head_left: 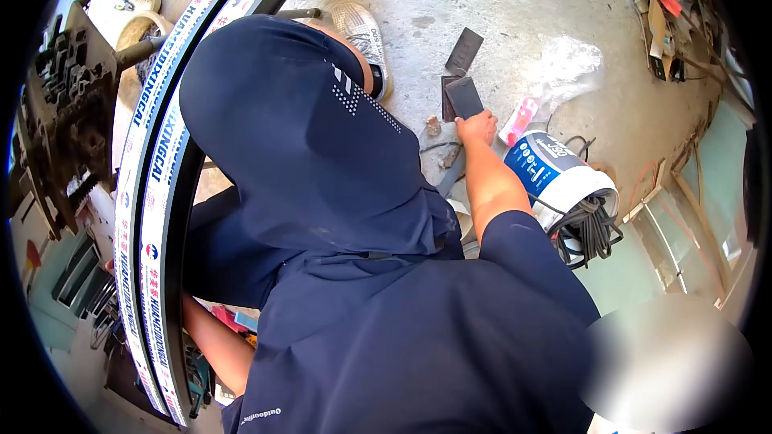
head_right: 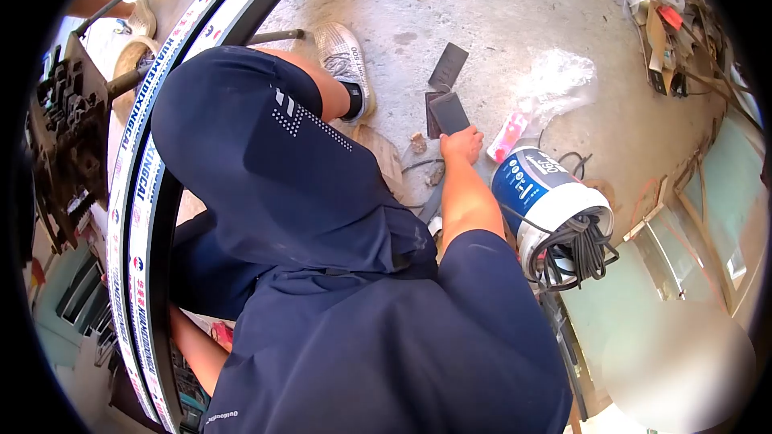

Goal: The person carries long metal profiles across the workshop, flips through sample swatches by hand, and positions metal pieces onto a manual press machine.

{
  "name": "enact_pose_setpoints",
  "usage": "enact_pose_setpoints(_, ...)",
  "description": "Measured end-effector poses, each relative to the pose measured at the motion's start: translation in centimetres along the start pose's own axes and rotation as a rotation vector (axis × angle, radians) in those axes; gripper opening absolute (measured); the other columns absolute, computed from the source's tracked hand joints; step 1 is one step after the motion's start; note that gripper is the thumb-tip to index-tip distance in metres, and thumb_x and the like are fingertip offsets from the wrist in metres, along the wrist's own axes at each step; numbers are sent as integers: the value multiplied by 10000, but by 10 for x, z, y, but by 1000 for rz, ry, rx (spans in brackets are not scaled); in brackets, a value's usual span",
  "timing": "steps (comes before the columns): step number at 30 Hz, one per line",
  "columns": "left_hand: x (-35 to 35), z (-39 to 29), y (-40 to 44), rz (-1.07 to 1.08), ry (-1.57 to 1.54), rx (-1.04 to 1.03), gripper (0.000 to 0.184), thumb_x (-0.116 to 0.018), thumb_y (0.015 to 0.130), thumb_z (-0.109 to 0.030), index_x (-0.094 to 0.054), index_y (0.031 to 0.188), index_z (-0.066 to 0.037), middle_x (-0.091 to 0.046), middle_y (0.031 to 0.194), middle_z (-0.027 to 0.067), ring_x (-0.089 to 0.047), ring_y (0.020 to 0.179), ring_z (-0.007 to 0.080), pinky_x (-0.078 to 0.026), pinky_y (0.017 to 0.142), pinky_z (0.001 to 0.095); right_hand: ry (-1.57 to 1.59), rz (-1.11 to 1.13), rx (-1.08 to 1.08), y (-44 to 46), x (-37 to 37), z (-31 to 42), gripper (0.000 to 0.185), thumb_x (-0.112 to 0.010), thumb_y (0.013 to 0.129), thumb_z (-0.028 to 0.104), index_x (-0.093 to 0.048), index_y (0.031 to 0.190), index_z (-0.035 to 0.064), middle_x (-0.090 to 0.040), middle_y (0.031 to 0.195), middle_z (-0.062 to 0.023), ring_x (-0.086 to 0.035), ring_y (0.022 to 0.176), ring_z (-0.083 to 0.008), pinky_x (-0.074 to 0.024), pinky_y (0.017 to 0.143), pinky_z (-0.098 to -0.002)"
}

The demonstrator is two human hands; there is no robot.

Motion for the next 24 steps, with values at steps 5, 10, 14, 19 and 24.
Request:
enact_pose_setpoints(5, 0, 0, -2, -11, 30, -15, 566, -526, 1073, -321, -414, 1569, -75, -234, 1680, 266, -293, 1529, 421, -327, 1179, 606, -48, 34, 45, 4, 10, 10, 835, -879, 787, 413, -474, 1400, 16, -537, 1430, -236, -544, 1348, -393, -483, 1116, -459)
enact_pose_setpoints(10, -1, 3, 2, -23, 39, -8, 570, -529, 1070, -320, -410, 1570, -74, -230, 1681, 267, -287, 1530, 425, -321, 1180, 609, -28, 27, 0, 21, -3, 2, 888, -876, 779, 464, -454, 1398, -13, -532, 1422, -250, -560, 1329, -406, -494, 1098, -475)
enact_pose_setpoints(14, -3, 2, -1, -37, 61, -19, 574, -532, 1068, -320, -407, 1571, -73, -227, 1682, 267, -283, 1530, 427, -316, 1181, 612, 14, 58, 30, 19, -4, 7, 973, -891, 733, 537, -452, 1384, -39, -529, 1412, -272, -600, 1275, -419, -522, 1060, -477)
enact_pose_setpoints(19, 0, 1, -3, -40, 65, -24, 579, -535, 1066, -319, -404, 1572, -72, -224, 1682, 268, -277, 1531, 431, -310, 1183, 614, 2, -30, 34, -8, 8, 26, 1058, -885, 694, 620, -428, 1383, -40, -530, 1403, -275, -614, 1256, -428, -537, 1039, -485)
enact_pose_setpoints(24, -2, 0, -3, -48, 87, -23, 584, -538, 1063, -318, -400, 1573, -71, -220, 1683, 269, -271, 1532, 434, -304, 1184, 617, -27, -1, 5, 4, -19, 35, 1039, -873, 704, 578, -407, 1378, -62, -539, 1406, -280, -612, 1266, -426, -529, 1059, -478)
Point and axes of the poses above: each hand's wrist, its own y-axis towards the middle knuckle, its own x-axis out of the back of the hand, z = x × y, the point moved 8 cm from there along y, towards the middle knuckle
